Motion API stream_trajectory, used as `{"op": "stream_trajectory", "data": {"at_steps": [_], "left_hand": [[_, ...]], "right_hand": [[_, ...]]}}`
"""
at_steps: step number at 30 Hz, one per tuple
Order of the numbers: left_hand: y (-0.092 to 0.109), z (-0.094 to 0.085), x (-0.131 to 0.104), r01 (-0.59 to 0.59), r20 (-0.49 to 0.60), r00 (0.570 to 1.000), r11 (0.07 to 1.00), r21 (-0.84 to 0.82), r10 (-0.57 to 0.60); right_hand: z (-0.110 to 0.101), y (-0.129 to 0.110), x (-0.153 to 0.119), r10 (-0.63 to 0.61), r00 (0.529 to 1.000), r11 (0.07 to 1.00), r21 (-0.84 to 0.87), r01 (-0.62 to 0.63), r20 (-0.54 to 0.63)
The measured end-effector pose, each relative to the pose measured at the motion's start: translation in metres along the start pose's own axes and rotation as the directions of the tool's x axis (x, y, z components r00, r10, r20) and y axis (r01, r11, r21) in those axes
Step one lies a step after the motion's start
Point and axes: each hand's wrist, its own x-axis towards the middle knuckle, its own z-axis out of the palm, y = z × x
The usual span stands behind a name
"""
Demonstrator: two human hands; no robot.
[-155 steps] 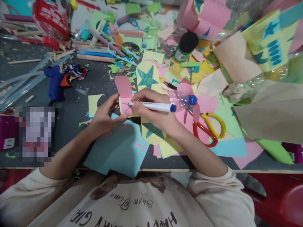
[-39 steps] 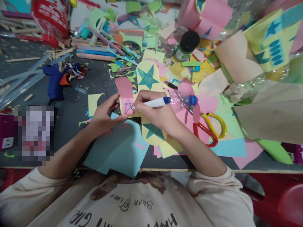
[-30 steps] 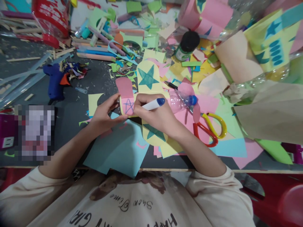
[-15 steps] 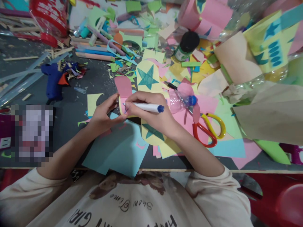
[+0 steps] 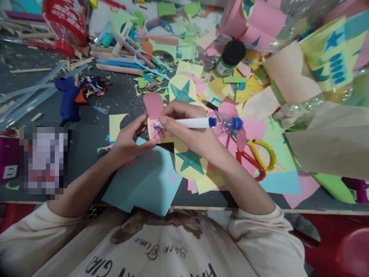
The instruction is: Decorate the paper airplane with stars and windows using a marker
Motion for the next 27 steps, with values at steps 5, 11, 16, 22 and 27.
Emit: {"op": "stream_trajectory", "data": {"at_steps": [5,11,16,22,27], "left_hand": [[0.001,-0.002,0.0,0.003,0.012,1.0,0.999,-0.035,-0.003],[0.001,-0.001,0.001,-0.003,-0.002,1.0,0.999,-0.041,0.003],[0.001,-0.002,0.001,-0.007,0.015,1.0,0.999,-0.042,0.008],[0.002,-0.003,0.001,-0.02,0.023,1.0,1.0,-0.003,0.02],[0.003,-0.003,0.001,-0.02,0.015,1.0,0.999,-0.028,0.021]], "right_hand": [[0.006,0.0,0.013,-0.004,1.0,1.0,-0.025,0.004,0.01],[0.01,0.004,0.017,0.048,0.999,0.995,-0.087,-0.046,0.022],[0.011,0.003,0.015,0.041,0.998,0.993,-0.116,-0.036,0.047],[0.01,0.003,0.015,0.058,0.996,0.987,-0.154,-0.047,0.068],[0.01,0.006,0.014,0.042,0.997,0.98,-0.197,-0.028,0.069]]}}
